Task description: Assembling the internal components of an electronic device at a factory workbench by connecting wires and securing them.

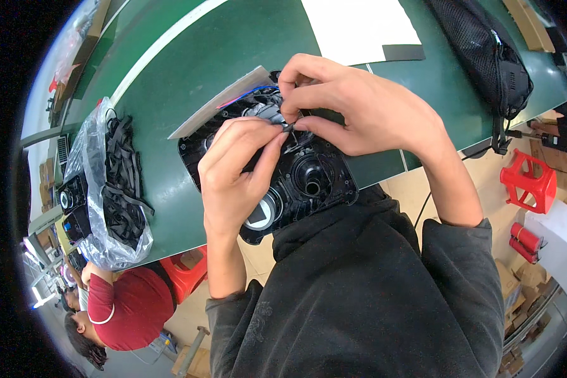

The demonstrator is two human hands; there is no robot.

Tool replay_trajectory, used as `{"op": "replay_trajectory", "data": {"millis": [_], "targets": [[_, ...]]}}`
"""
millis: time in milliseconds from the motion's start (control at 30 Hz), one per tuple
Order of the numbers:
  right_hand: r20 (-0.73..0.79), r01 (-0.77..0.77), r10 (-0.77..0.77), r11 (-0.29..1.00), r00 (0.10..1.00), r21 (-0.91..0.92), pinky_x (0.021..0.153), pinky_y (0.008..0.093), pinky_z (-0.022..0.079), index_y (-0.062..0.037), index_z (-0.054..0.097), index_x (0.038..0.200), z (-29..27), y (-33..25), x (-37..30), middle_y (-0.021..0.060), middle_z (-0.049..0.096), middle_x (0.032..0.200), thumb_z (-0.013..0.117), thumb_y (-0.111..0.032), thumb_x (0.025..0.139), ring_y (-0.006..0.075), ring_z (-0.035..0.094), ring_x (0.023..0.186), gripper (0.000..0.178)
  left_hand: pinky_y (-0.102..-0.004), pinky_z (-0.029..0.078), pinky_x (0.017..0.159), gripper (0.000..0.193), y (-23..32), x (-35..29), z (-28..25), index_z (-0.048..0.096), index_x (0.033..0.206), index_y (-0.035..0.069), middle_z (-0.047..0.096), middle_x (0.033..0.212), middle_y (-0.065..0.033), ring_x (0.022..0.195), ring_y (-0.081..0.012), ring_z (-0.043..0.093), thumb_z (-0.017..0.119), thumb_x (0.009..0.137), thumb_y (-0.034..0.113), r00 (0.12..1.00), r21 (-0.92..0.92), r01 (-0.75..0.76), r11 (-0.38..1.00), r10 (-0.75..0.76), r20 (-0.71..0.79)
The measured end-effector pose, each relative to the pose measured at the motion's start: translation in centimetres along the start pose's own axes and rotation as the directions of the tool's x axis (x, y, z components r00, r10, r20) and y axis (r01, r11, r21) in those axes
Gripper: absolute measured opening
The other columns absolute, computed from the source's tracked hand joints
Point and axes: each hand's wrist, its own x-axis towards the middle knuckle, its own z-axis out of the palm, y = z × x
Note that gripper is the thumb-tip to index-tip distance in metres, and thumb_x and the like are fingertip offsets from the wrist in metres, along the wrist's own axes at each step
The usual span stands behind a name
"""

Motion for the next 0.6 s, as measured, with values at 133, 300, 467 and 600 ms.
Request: {"op": "replay_trajectory", "data": {"millis": [133,300,467,600], "targets": [[-0.016,0.017,-0.016,1.0,1.0,0.023,0.088,0.0358,0.055,-0.0013,0.069,0.1,-0.3,0.2,-0.1,0.0106,0.06,0.119,0.078,0.004,0.085,0.0266,0.064,0.1,0.018,-0.0395,0.056,0.077,0.016,0.2,-0.1,0.0,0.075,0.094,-0.002,0.069,0.091,-0.0104,0.086,-0.0293,0.069,0.082,0.08,-0.005,1.0,-0.001,0.009,1.0,-0.009,0.015],[-0.062,0.055,-0.069,0.978,0.996,-0.201,0.087,0.0391,0.055,-0.0026,0.069,0.094,0.3,-1.2,-0.2,0.0086,0.06,0.113,0.078,-0.003,0.082,0.0293,0.065,0.103,0.015,-0.0397,0.056,0.079,0.016,0.0,-0.1,0.1,0.075,0.092,-0.002,0.068,0.092,-0.0099,0.087,-0.029,0.069,0.082,0.079,-0.005,0.999,0.002,0.005,1.0,-0.005,0.037],[-0.063,0.0,-0.026,0.925,0.998,-0.379,0.084,0.0389,0.054,-0.0016,0.069,0.094,0.7,-3.7,0.3,0.0089,0.06,0.112,0.078,0.001,0.077,0.0292,0.061,0.1,0.019,-0.0414,0.055,0.079,0.014,0.2,0.2,-0.5,0.075,0.092,-0.001,0.069,0.091,-0.0094,0.087,-0.0288,0.069,0.081,0.079,-0.003,0.996,0.04,0.04,0.998,-0.043,0.084],[-0.072,-0.102,0.08,0.911,0.994,-0.401,0.08,0.0407,0.051,-0.0007,0.069,0.093,0.9,-4.5,0.4,0.0093,0.056,0.104,0.076,0.002,0.079,0.0295,0.058,0.094,0.016,-0.0434,0.054,0.082,0.009,0.8,1.2,-1.1,0.075,0.09,-0.001,0.07,0.09,-0.0116,0.089,-0.0317,0.069,0.077,0.082,0.0,0.972,0.106,0.101,0.989,-0.121,0.201]]}}
